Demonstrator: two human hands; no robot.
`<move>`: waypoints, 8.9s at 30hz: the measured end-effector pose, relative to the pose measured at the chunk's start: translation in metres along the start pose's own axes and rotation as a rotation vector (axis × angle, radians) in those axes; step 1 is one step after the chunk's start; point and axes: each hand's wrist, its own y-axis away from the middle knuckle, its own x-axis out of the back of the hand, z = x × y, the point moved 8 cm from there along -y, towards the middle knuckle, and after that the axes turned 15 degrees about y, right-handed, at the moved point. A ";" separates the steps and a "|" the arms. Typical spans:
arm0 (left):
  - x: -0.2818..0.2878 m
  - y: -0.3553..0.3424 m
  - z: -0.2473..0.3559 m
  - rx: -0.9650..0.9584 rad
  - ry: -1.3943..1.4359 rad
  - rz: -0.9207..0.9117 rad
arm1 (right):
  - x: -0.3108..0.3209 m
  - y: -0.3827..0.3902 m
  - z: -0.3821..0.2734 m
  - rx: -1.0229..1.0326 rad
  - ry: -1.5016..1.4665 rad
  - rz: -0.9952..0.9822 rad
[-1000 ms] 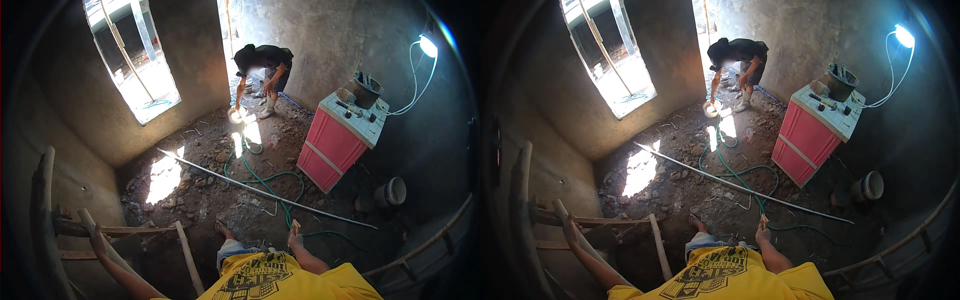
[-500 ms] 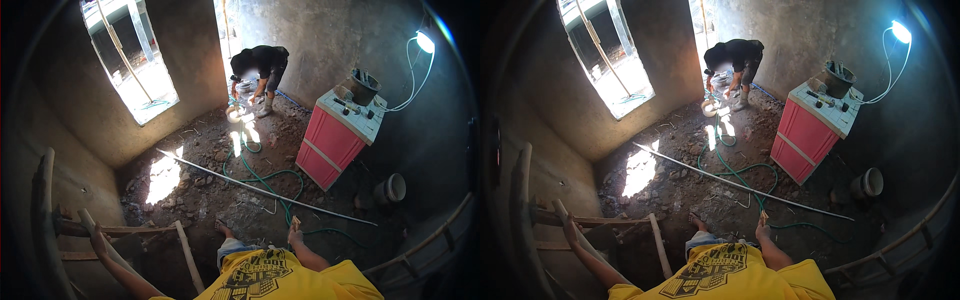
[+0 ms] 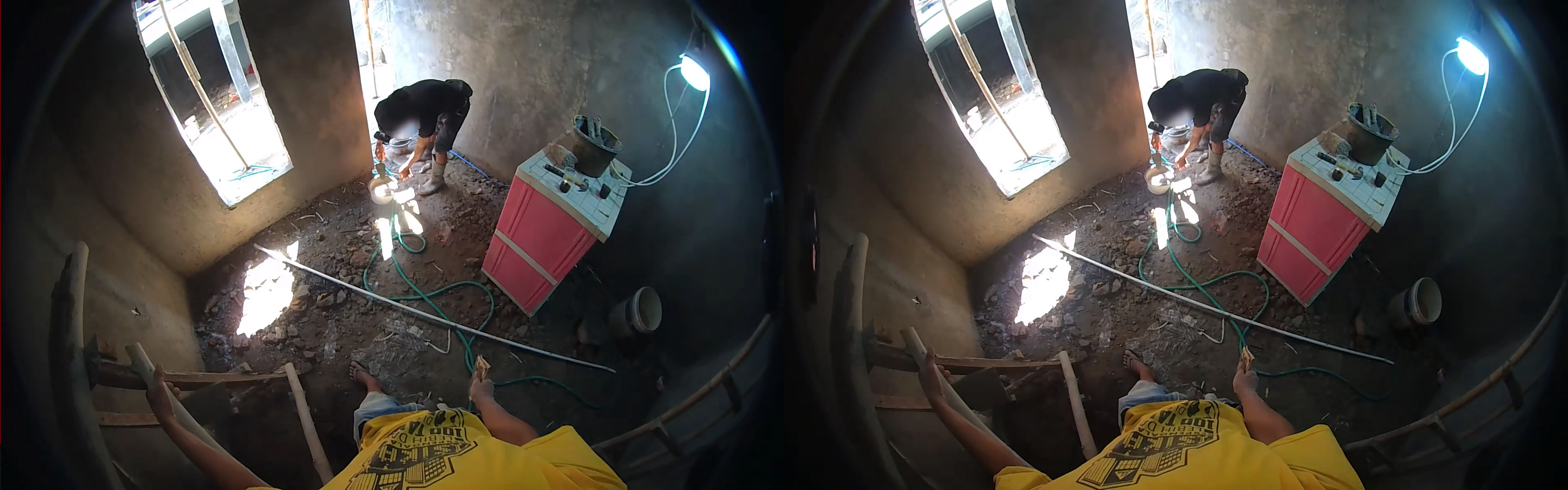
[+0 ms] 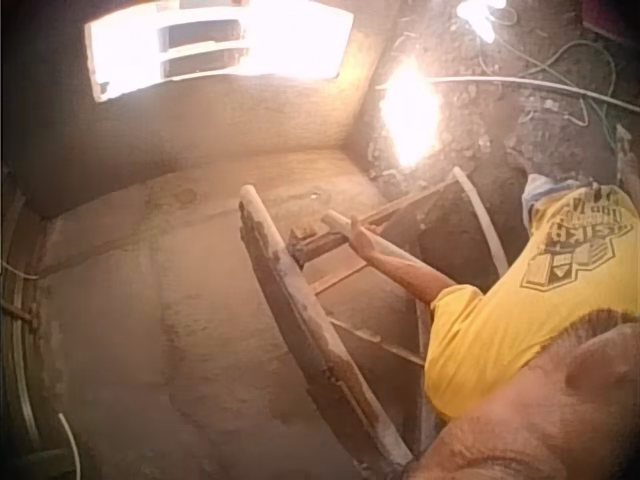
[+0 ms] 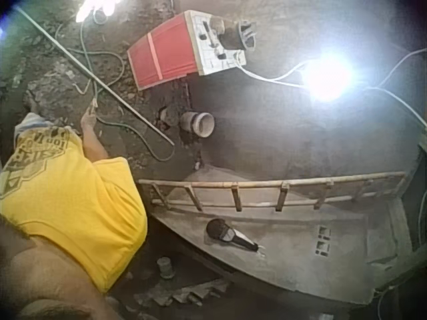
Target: The person smooths the edges of a doorway opening with a hand tool, gathers material from a bucket on the ground, and applies the mixture along the wall corner.
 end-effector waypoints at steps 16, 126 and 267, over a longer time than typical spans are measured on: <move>-0.005 0.014 0.009 -0.047 0.059 -0.010 | -0.009 -0.024 0.008 0.063 0.011 0.148; -0.001 0.008 0.008 -0.096 0.032 0.027 | -0.019 -0.040 0.015 0.032 -0.038 0.067; -0.004 0.012 0.009 -0.041 -0.008 -0.008 | -0.003 -0.007 0.003 0.028 -0.043 0.061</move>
